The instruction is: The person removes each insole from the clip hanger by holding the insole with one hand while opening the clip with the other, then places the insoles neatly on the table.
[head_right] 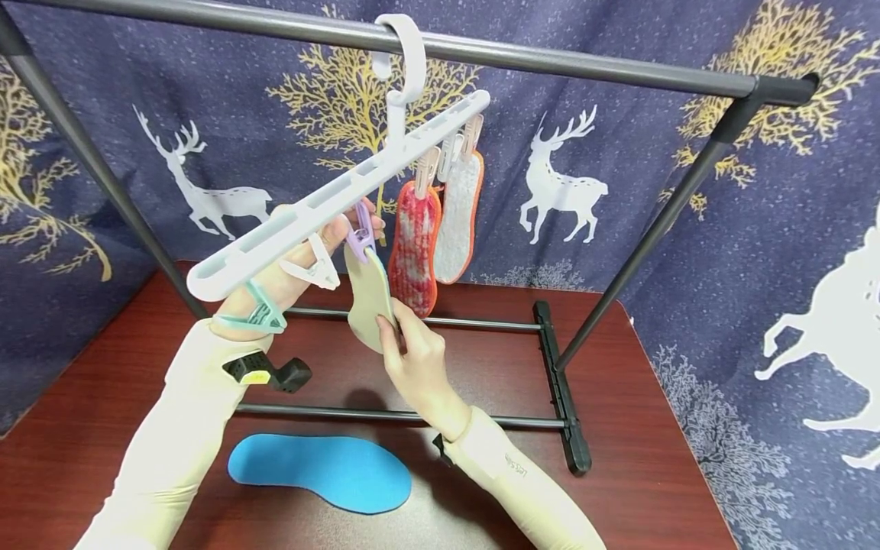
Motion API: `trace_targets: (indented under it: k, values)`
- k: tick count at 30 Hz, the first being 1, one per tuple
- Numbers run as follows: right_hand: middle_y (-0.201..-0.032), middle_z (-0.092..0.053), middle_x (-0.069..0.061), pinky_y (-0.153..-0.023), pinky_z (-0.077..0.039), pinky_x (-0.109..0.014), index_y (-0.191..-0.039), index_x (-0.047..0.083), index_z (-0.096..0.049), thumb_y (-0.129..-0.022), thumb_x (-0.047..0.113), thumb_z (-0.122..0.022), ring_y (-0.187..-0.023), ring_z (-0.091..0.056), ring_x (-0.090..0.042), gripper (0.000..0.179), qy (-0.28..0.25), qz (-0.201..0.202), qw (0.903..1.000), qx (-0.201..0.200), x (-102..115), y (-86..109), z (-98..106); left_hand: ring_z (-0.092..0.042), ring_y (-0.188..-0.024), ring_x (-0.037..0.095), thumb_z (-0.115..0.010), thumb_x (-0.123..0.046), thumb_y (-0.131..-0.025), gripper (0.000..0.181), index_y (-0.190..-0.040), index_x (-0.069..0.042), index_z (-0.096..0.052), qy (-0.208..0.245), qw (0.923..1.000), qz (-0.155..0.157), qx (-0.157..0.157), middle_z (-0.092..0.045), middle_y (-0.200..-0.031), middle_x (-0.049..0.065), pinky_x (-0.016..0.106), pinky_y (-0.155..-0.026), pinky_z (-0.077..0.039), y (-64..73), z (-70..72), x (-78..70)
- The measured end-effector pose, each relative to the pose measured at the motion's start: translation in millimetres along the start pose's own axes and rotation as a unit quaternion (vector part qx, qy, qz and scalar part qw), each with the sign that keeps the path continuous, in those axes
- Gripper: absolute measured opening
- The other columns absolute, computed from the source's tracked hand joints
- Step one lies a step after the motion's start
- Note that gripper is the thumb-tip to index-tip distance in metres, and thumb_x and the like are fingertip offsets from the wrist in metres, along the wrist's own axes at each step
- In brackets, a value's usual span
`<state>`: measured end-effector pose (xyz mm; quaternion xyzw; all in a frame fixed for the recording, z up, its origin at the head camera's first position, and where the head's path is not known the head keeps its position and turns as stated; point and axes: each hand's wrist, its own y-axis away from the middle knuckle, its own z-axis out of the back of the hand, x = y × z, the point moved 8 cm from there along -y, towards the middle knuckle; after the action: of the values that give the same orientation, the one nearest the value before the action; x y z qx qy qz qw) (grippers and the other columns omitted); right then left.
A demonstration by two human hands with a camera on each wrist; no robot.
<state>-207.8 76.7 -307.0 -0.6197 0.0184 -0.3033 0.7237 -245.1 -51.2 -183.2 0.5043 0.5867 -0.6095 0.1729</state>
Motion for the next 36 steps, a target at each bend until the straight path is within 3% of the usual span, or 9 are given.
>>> trace_targets:
  k: [3,7,9,14,18,21,25,29,36]
  values:
    - [-0.086,-0.071,-0.012,-0.06,-0.055,-0.029,-0.105,-0.002,-0.064,-0.091,0.005,-0.064,-0.068,-0.066,-0.018,0.016,0.005,0.005,1.0,-0.007,1.1,-1.5,2.0,-0.07,-0.09,0.026,-0.062,-0.004,-0.088,0.011,-0.083,0.001,-0.07,0.012,0.9998,-0.011,0.006,-0.071,-0.091,0.012,0.031,-0.082,-0.052,-0.7,-0.7,0.8]
    - [-0.088,-0.071,-0.013,-0.062,-0.056,-0.03,-0.105,-0.003,-0.063,-0.09,0.002,-0.063,-0.072,-0.069,-0.019,0.016,0.006,0.006,0.9999,-0.012,2.7,-3.3,3.5,-0.071,-0.087,0.023,-0.07,-0.019,-0.086,0.018,-0.078,-0.003,-0.07,-0.005,0.9995,-0.031,0.001,-0.072,-0.088,0.006,0.029,-0.08,-0.052,-1.8,0.8,2.0]
    - [-0.088,-0.072,-0.014,-0.063,-0.057,-0.031,-0.105,-0.003,-0.063,-0.089,0.001,-0.064,-0.073,-0.07,-0.02,0.016,0.009,0.008,0.9999,-0.012,3.5,-4.1,3.8,-0.071,-0.086,0.02,-0.072,-0.021,-0.085,0.017,-0.078,-0.005,-0.071,0.002,0.9997,-0.023,-0.003,-0.073,-0.089,0.005,0.028,-0.079,-0.052,-2.3,1.5,3.9]
    - [-0.089,-0.072,-0.015,-0.062,-0.057,-0.031,-0.105,-0.003,-0.063,-0.088,-0.002,-0.065,-0.073,-0.071,-0.021,0.017,0.014,0.011,0.9997,-0.014,2.9,-5.0,4.1,-0.071,-0.085,0.022,-0.066,-0.006,-0.086,0.009,-0.083,-0.003,-0.073,0.031,0.9994,0.002,-0.016,-0.072,-0.088,0.007,0.029,-0.082,-0.052,-2.7,1.4,5.8]
    - [-0.088,-0.072,-0.015,-0.061,-0.057,-0.031,-0.105,-0.004,-0.063,-0.087,-0.003,-0.066,-0.073,-0.071,-0.021,0.018,0.017,0.01,0.9997,-0.014,1.2,-4.0,3.7,-0.07,-0.084,0.021,-0.062,-0.003,-0.088,0.012,-0.09,0.002,-0.072,0.016,0.9996,0.008,-0.02,-0.072,-0.084,0.005,0.031,-0.083,-0.052,-2.8,1.3,5.9]
    - [-0.086,-0.072,-0.015,-0.058,-0.056,-0.03,-0.104,-0.004,-0.063,-0.086,-0.003,-0.066,-0.069,-0.069,-0.019,0.018,0.022,0.01,0.9996,-0.012,1.0,-3.1,3.3,-0.07,-0.081,0.019,-0.073,-0.015,-0.086,0.019,-0.095,0.002,-0.073,0.015,0.9996,0.006,-0.024,-0.073,-0.082,0.003,0.032,-0.081,-0.052,-4.3,2.8,8.1]
    - [-0.084,-0.071,-0.015,-0.056,-0.054,-0.029,-0.104,-0.004,-0.063,-0.088,-0.001,-0.066,-0.065,-0.067,-0.018,0.016,0.026,0.011,0.9995,-0.011,1.5,-2.7,4.2,-0.07,-0.079,0.017,-0.083,-0.033,-0.074,0.036,-0.093,-0.004,-0.074,0.023,0.9993,0.0,-0.029,-0.073,-0.08,0.001,0.031,-0.08,-0.052,-6.7,5.3,11.1]
    - [-0.083,-0.07,-0.015,-0.055,-0.054,-0.029,-0.103,-0.004,-0.063,-0.091,0.002,-0.064,-0.064,-0.065,-0.017,0.014,0.026,0.009,0.9996,-0.008,1.0,-1.9,5.0,-0.069,-0.081,0.016,-0.081,-0.032,-0.077,0.033,-0.095,-0.004,-0.074,0.015,0.9994,-0.004,-0.032,-0.073,-0.081,0.0,0.031,-0.084,-0.05,-6.8,6.0,10.5]
    - [-0.078,-0.068,-0.014,-0.05,-0.049,-0.025,-0.103,-0.005,-0.063,-0.089,0.0,-0.064,-0.056,-0.059,-0.015,0.014,0.04,0.012,0.9991,-0.006,-0.2,2.2,5.0,-0.067,-0.078,0.013,-0.083,-0.04,-0.073,0.03,-0.09,-0.017,-0.075,0.006,0.9993,-0.014,-0.034,-0.073,-0.079,-0.001,0.028,-0.083,-0.048,-6.9,7.1,10.1]
